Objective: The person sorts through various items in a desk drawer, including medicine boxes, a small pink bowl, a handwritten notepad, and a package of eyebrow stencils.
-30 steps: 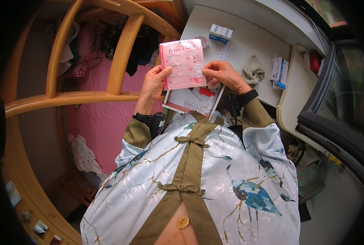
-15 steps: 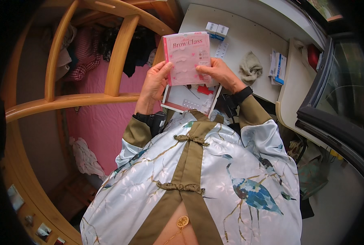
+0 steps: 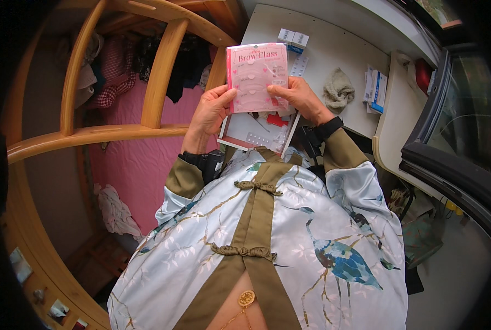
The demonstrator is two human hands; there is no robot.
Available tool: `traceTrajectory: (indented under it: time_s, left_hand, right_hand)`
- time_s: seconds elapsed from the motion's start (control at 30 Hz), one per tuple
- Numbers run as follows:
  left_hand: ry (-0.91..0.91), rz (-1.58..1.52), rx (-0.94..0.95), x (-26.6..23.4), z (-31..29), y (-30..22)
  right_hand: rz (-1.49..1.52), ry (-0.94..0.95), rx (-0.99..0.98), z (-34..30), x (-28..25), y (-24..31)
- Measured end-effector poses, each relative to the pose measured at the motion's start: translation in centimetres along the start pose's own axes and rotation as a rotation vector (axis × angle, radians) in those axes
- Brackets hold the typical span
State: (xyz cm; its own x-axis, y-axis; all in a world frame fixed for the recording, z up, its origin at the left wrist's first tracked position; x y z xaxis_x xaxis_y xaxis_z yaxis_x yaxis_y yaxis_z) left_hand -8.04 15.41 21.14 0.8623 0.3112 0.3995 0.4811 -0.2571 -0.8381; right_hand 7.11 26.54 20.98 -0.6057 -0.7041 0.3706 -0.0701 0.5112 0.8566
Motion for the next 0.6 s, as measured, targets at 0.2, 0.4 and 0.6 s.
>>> traceTrajectory:
  time_s: [0.2,0.4,0.6]
  left_hand:
    - [-0.004,0.005,-0.004,0.07,-0.16,-0.1]
    - [-0.023,0.029,0.004,-0.52,-0.16,0.36]
    - [-0.034,0.026,-0.004,-0.37,-0.29,0.09]
  right_hand:
    - [-0.003,0.017,0.031,-0.22,0.22,0.0]
    - [0.021,0.013,0.038,-0.22,0.61,-0.05]
    - [0.0,0.017,0.055,-0.2,0.65,-0.15]
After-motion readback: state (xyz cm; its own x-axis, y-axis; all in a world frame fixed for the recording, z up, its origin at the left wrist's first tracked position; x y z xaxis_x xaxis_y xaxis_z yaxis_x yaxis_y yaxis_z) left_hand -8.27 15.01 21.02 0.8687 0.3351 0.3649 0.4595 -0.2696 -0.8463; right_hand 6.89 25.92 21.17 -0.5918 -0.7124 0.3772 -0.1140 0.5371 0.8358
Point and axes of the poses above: each hand's wrist, its own z-axis towards the middle knuckle, its own x-axis out of the palm, y = z × x, the point moved 6 cm from there along z, towards the middle knuckle, and after that the axes turned 10 degrees about z, right-handed, at the moved point
